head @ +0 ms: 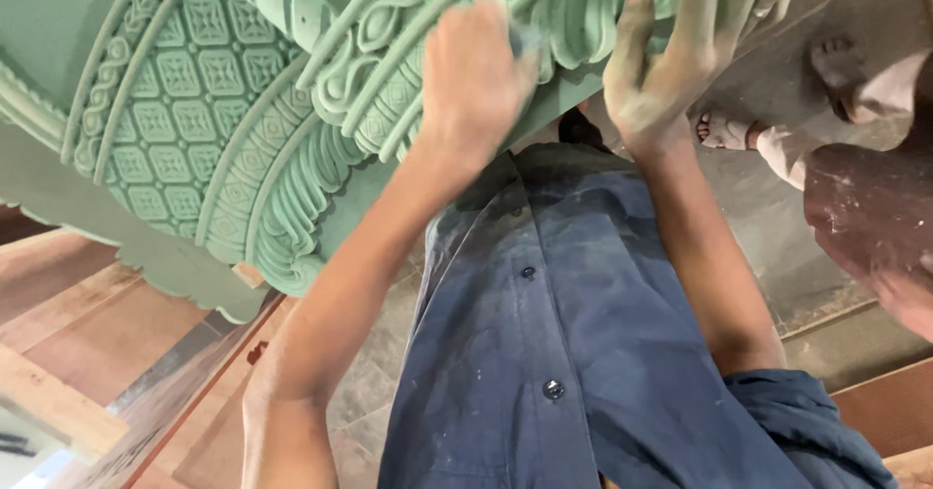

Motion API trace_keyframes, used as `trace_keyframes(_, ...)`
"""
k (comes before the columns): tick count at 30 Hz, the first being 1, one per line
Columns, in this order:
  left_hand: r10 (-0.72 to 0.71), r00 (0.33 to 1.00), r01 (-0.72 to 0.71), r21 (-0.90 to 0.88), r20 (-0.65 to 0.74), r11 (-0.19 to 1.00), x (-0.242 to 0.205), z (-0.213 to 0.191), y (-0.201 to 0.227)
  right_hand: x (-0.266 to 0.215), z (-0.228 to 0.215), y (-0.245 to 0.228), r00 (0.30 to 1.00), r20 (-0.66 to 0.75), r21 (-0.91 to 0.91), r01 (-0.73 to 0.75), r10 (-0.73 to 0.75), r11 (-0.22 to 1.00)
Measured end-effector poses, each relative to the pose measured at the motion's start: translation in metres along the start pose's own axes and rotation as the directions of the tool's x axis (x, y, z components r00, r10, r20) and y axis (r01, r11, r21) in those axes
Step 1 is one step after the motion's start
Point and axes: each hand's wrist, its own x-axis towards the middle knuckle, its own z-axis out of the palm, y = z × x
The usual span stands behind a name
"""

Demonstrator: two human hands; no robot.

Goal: The person sands the ornate carved edges and flat surfaces of a large green-painted wooden furniture piece using a sanding block. They move along the length of the item, smoothing the decorative relief and flat panels.

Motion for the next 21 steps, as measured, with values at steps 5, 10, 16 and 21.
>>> trace_keyframes(5, -0.064, 0.996, 0.063, 0.013, 0.067, 0.998, 0.006, 0.013, -0.006, 0.012, -0.003, -0.004, 0.994, 0.02, -0.057, 0.109, -0.108, 0.992)
trace_keyframes(10, 0.184, 0.975, -0.176, 0.078, -0.12, 0.981, 0.001, -0.001, 0.007, -0.001, 0.003, 0.005, 0.999, 0.051, 0.148, 0.006, -0.013, 0.989)
trace_keyframes(16, -0.113, 0.978, 0.124, -0.056, 0.177, 0.991, -0.023, -0.016, 0.008, -0.005, -0.001, 0.022, 0.99, 0.086, 0.228, -0.128, 0.111, 0.965)
trace_keyframes(21, -0.108, 0.984, 0.105, 0.03, 0.143, 0.994, 0.005, -0.003, 0.02, -0.003, 0.001, 0.025, 0.999, -0.045, 0.039, 0.023, -0.021, 0.999)
